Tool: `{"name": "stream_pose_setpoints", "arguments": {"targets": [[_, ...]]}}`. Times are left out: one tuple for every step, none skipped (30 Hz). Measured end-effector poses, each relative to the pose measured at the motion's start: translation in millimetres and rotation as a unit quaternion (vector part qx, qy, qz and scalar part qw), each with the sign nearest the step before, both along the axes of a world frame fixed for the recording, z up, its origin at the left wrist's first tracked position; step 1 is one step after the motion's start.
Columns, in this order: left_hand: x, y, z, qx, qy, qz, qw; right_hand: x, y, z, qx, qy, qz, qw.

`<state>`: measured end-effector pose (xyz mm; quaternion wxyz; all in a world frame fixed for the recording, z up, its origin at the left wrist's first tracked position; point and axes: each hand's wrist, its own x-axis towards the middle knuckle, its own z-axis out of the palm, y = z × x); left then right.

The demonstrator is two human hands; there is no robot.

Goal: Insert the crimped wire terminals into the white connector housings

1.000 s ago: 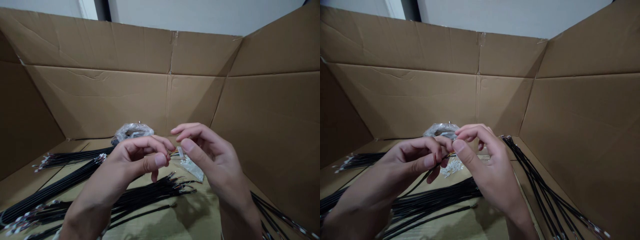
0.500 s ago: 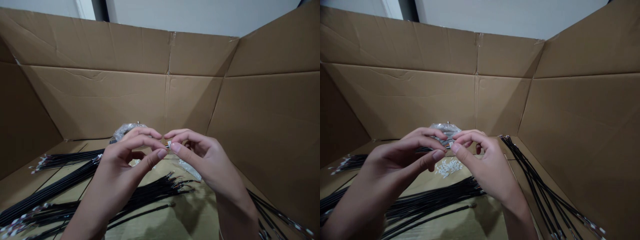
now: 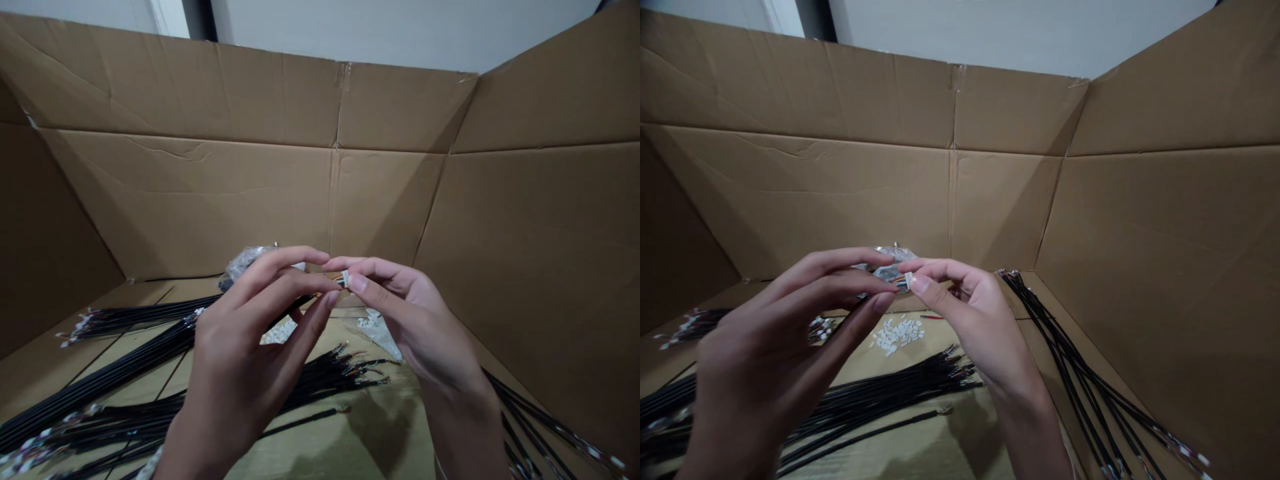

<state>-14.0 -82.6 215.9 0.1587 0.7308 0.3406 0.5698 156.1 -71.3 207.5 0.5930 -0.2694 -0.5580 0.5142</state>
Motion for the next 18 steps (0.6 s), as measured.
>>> {"name": "stream_pose_setpoints", "arguments": {"targets": [[0.2,-0.4,0.1,0.004,0.006,0.001,1.000,-0.1,-0.3,0.1,-0.001,0.001,0.003,1.000],[0.2,-0.8,-0.1,0.012,0.012,0.004,1.000,-0.2,-0.6,0.4,0.001,0.000,0.004,1.000],[-0.1,-1.0,-0.4,0.024,0.020,0.011,0.999,-0.4,-0.9,1.0,0.004,-0.001,0.005,1.000],[-0.6,-1.3,-1.0,0.041,0.030,0.023,0.998,-0.5,-1.1,1.8,0.007,-0.004,0.006,1.000],[-1.1,-1.5,-1.8,0.062,0.043,0.038,0.996,-0.6,-1.1,2.6,0.011,-0.007,0.007,1.000],[-1.7,-1.7,-2.7,0.085,0.057,0.055,0.993,-0.7,-1.1,3.4,0.016,-0.010,0.008,1.000],[-2.2,-1.7,-3.7,0.105,0.073,0.072,0.989,-0.8,-1.1,4.1,0.020,-0.014,0.007,1.000],[-2.5,-1.6,-4.6,0.121,0.089,0.086,0.985,-0.8,-1.0,4.5,0.023,-0.018,0.004,1.000],[-2.6,-1.3,-5.4,0.134,0.102,0.095,0.981,-0.8,-0.9,4.7,0.026,-0.022,0.002,0.999],[-2.4,-0.9,-6.0,0.144,0.110,0.102,0.978,-0.8,-0.8,4.5,0.028,-0.025,-0.001,0.999],[-2.0,-0.4,-6.4,0.150,0.117,0.106,0.976,-0.8,-0.6,4.1,0.030,-0.027,-0.002,0.999],[-1.6,0.1,-6.6,0.157,0.121,0.109,0.974,-0.9,-0.5,3.5,0.033,-0.029,-0.003,0.999],[-1.2,0.7,-6.8,0.164,0.126,0.111,0.972,-1.0,-0.4,2.8,0.038,-0.032,-0.007,0.999],[-1.0,1.2,-7.0,0.167,0.130,0.113,0.971,-1.2,-0.3,2.2,0.045,-0.035,-0.012,0.998],[-1.0,1.7,-7.2,0.171,0.134,0.115,0.969,-1.5,-0.3,1.8,0.053,-0.039,-0.019,0.998],[-1.3,2.1,-7.6,0.174,0.138,0.116,0.968,-1.9,-0.3,1.5,0.062,-0.044,-0.027,0.997],[-1.8,2.4,-8.0,0.181,0.141,0.117,0.966,-2.3,-0.5,1.5,0.069,-0.049,-0.036,0.996],[-2.4,2.7,-8.4,0.186,0.143,0.118,0.965,-2.7,-0.9,1.6,0.075,-0.055,-0.045,0.995]]}}
